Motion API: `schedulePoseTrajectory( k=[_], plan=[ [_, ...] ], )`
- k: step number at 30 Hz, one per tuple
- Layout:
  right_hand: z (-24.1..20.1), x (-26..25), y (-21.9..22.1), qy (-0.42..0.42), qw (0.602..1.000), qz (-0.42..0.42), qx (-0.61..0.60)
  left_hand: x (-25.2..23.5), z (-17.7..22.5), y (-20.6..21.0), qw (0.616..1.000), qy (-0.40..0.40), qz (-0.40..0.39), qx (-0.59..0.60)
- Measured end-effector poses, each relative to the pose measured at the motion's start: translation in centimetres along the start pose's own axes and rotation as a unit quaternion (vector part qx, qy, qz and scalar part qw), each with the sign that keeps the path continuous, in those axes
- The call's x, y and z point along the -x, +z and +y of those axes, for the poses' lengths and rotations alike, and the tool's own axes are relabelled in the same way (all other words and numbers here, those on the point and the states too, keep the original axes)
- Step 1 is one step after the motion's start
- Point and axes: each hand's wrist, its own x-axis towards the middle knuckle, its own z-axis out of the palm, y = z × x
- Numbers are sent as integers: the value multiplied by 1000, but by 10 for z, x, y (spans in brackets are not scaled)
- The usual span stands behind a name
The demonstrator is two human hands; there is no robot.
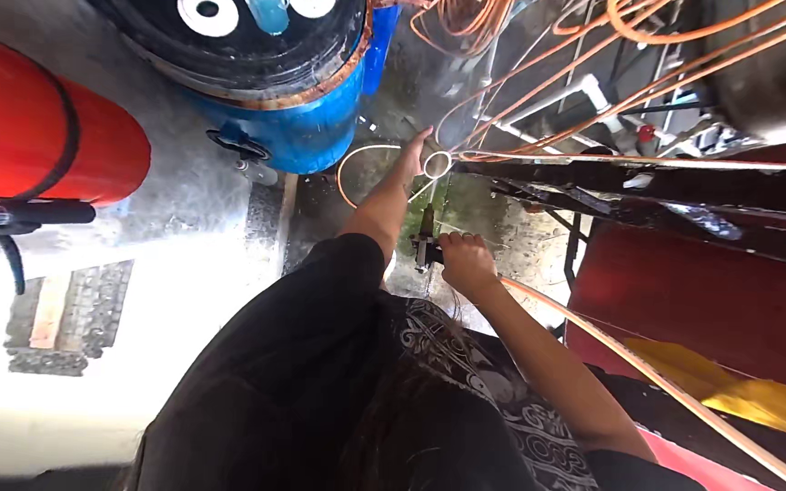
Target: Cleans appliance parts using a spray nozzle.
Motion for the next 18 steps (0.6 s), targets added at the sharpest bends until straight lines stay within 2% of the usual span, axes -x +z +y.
schedulePoseTrajectory(
  k=[10,13,15,18],
  plan=[
    [-6,18,-2,-29,999,12,-15,48,10,-4,982,-36,-173,-61],
    [-2,19,-4,-19,999,21,-25,39,6,-10,974,-51,-218,-35],
    [0,19,-7,-14,999,24,-26,30,-1,-13,979,-37,-197,-15],
    [1,19,-15,-14,999,25,-46,21,-5,-12,994,23,-105,-20]
  ],
)
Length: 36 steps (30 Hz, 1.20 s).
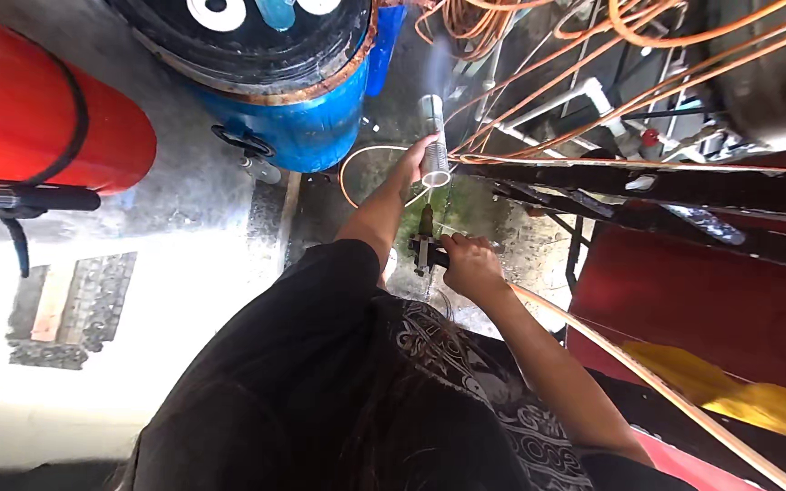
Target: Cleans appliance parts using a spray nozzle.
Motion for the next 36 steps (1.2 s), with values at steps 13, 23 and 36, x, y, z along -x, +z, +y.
schedulePoseTrajectory(
  k=[13,23,36],
  plan=[
    [3,-2,-17,15,997,12,-70,-14,-6,22,976,206,64,-22],
    [11,5,-23,32,993,43,-105,116,52,82,990,33,138,4],
    [13,0,-29,49,992,48,-107,-31,5,20,989,124,56,60]
  ],
)
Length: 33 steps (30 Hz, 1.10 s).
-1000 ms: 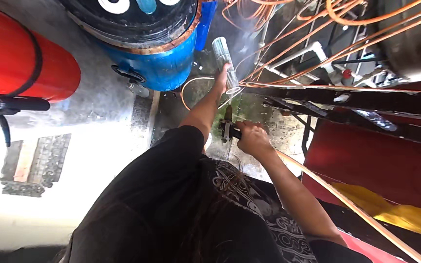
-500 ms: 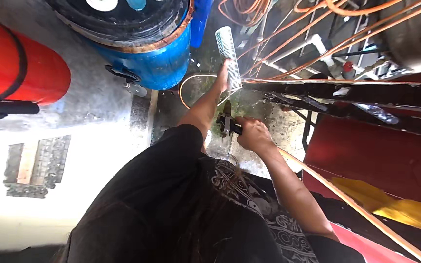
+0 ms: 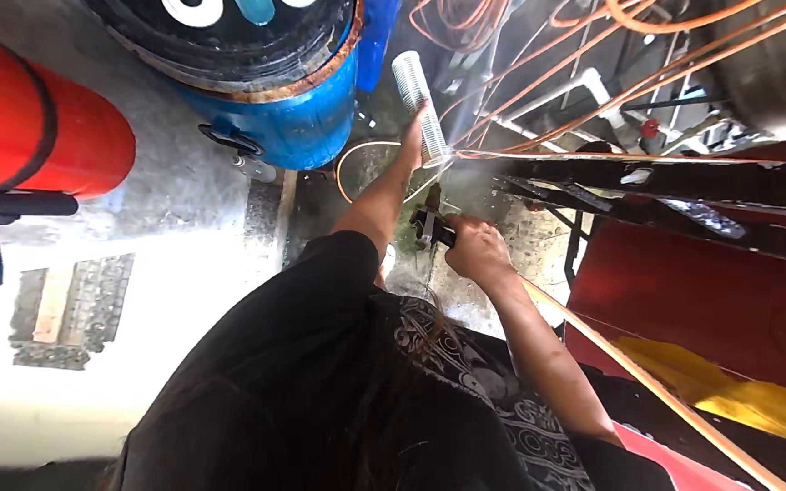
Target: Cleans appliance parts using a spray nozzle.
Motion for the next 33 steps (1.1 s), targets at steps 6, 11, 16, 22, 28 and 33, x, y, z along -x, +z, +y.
schedulePoseTrajectory(
  k=[6,11,16,22,28,33],
  plan=[
    [-2,3,-7,-8,1000,5,-7,100,62,42,992,-90,64,-66],
    [-4,7,-10,-22,1000,19,-10,40,6,2,994,2,-67,-87],
    [-8,9,-7,-35,999,1,-11,28,1,6,992,-43,-90,-77],
    [-8,11,-4,-12,999,-29,-7,36,7,4,990,-69,-103,-66],
    [-6,8,-4,4,1000,-30,0,10,4,-2,999,3,-49,10],
    [-2,6,-8,10,1000,-24,7,19,4,-7,997,27,-76,-10]
  ],
)
